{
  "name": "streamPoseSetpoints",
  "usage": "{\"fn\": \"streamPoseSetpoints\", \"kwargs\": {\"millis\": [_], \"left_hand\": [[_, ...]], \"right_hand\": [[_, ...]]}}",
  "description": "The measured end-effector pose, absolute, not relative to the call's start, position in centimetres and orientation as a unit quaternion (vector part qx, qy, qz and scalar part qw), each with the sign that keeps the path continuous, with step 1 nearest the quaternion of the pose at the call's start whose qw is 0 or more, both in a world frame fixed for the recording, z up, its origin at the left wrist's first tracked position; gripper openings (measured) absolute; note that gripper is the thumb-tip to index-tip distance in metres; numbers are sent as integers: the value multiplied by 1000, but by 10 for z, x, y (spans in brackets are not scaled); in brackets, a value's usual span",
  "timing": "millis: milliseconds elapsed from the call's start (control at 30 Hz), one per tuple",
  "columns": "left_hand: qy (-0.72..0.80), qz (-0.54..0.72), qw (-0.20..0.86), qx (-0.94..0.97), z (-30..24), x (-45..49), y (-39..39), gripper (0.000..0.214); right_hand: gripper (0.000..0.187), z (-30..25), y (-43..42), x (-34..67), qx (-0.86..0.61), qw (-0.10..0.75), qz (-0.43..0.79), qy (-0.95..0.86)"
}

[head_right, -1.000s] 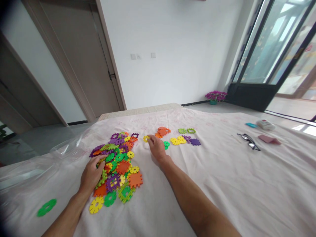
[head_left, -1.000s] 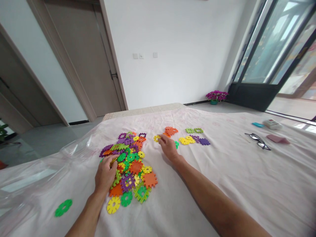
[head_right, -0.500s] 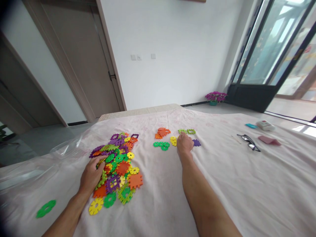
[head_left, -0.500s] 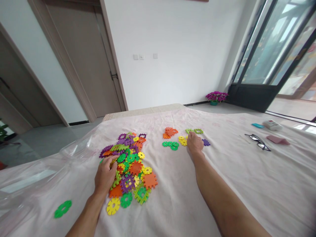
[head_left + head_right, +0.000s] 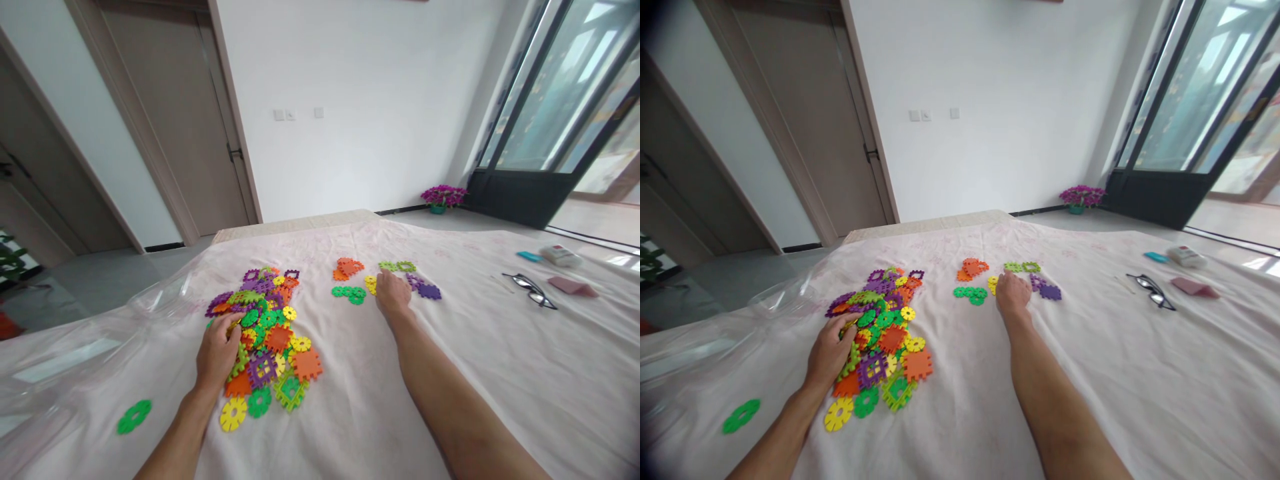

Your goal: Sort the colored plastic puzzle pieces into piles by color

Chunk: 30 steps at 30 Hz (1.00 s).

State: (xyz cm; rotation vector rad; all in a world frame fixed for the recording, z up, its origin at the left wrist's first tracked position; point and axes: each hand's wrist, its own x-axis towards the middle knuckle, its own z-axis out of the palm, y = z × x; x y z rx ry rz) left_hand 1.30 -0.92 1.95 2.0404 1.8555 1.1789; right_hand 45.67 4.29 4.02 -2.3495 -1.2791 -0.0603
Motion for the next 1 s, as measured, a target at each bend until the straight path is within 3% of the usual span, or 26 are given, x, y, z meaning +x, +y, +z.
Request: {"fn": "streamPoseSetpoints", "kwargs": {"millis": [167, 267, 400, 567, 633, 767, 1000], "left_hand": [[618, 387, 65, 681, 19, 13, -9, 35], [616, 387, 65, 683, 19, 13, -9, 35], [616, 387, 66, 683, 19, 13, -9, 35], [617, 387, 67, 682, 20, 13, -8, 35], [616, 389, 66, 681, 20, 13, -9, 34], [617, 389, 67, 681, 21, 14, -10, 34], [618, 387, 65, 681, 20, 13, -9, 34]], "right_hand": [[33, 39, 44, 426, -740, 328, -58, -584], [27, 37, 40, 392, -609, 369, 10, -702], [23, 34, 26, 341, -478, 352, 95, -799], [52, 36, 10, 302, -345, 303, 86, -884], [50, 37, 9, 296, -330, 279, 80, -898], [28, 36, 10, 295, -339, 267, 90, -898], [25, 34, 19, 311, -487, 326, 74, -807]]}}
